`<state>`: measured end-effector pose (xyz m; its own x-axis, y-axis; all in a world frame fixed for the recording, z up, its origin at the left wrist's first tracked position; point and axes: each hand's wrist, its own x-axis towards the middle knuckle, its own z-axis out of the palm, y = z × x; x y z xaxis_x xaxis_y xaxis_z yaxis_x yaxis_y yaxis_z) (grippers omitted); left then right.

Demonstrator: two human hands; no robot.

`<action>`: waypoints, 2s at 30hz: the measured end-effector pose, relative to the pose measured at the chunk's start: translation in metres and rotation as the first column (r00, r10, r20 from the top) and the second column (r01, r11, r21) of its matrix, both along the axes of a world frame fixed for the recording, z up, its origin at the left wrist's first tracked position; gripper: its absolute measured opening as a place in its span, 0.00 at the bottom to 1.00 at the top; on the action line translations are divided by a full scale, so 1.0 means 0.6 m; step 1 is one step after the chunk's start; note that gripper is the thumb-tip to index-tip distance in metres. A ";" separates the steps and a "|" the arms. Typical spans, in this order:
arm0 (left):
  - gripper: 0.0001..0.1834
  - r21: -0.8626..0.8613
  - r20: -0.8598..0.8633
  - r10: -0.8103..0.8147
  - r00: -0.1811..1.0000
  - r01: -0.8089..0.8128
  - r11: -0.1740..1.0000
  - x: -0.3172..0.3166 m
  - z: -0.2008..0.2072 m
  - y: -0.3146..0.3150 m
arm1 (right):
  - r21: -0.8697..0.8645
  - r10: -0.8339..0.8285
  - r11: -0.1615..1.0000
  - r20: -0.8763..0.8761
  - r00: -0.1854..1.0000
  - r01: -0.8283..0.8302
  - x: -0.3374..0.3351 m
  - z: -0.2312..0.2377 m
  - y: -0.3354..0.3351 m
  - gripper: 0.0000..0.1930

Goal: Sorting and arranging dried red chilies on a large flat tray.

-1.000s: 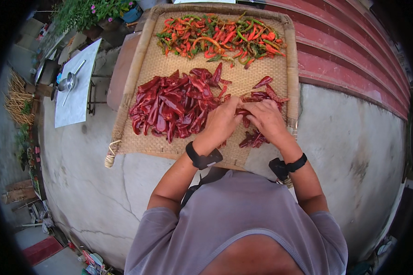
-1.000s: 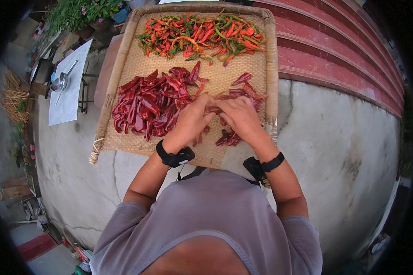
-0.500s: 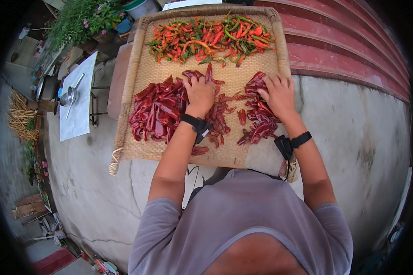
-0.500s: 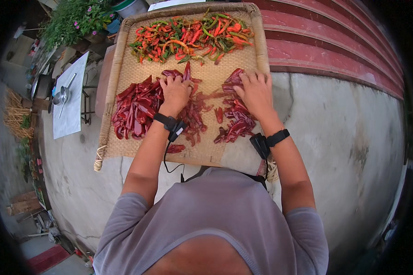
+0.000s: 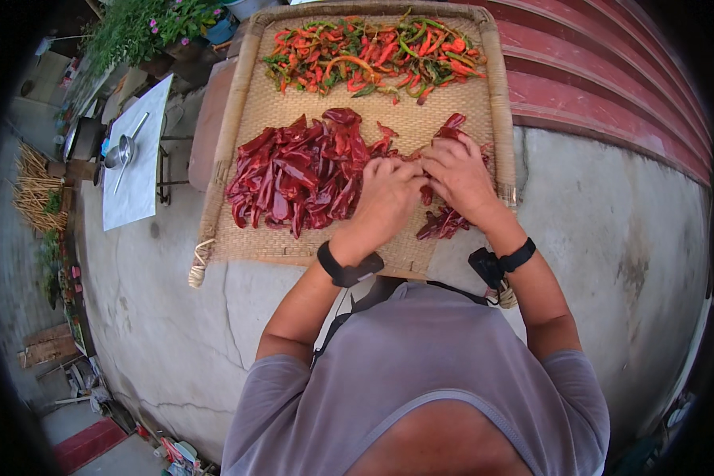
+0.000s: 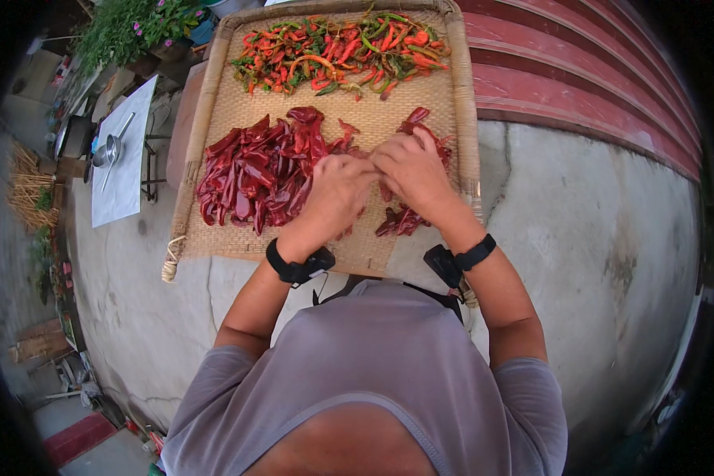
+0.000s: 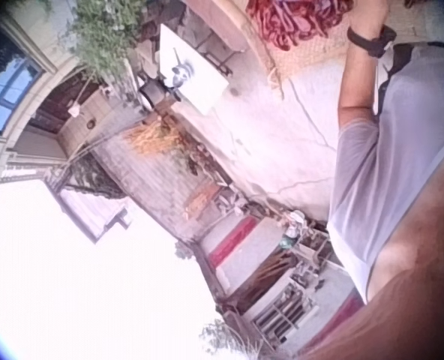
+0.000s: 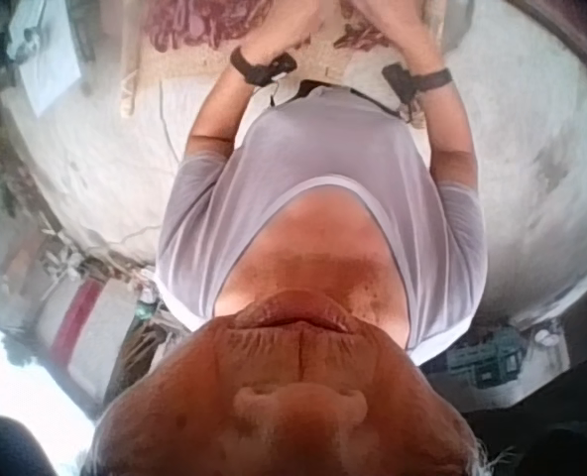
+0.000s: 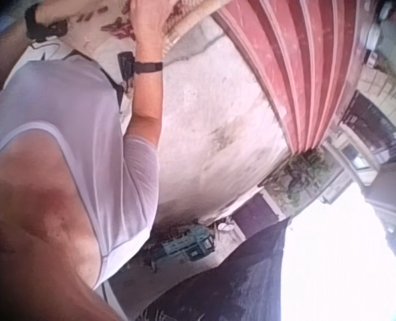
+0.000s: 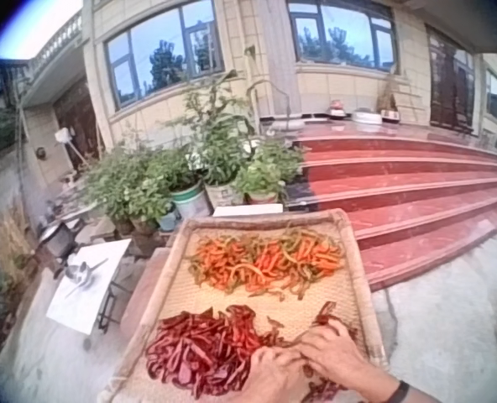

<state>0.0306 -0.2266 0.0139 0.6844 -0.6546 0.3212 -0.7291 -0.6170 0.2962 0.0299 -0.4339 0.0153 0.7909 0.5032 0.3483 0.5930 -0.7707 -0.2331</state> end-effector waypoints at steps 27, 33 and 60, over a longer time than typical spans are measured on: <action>0.07 0.043 -0.049 0.209 0.977 -0.207 0.977 0.041 -0.068 0.061 | 0.132 -0.367 0.917 -0.090 0.926 0.376 -0.118 0.001 0.007 0.20; 0.09 -0.241 -0.365 0.202 0.909 -0.302 0.922 0.004 -0.020 0.070 | 0.250 -0.282 0.909 -0.217 0.935 0.333 -0.130 -0.003 0.048 0.21; 0.09 0.384 0.066 0.230 0.971 -0.237 0.893 -0.031 -0.088 0.000 | 0.226 -0.459 0.849 -0.133 0.879 0.477 -0.187 -0.009 -0.054 0.18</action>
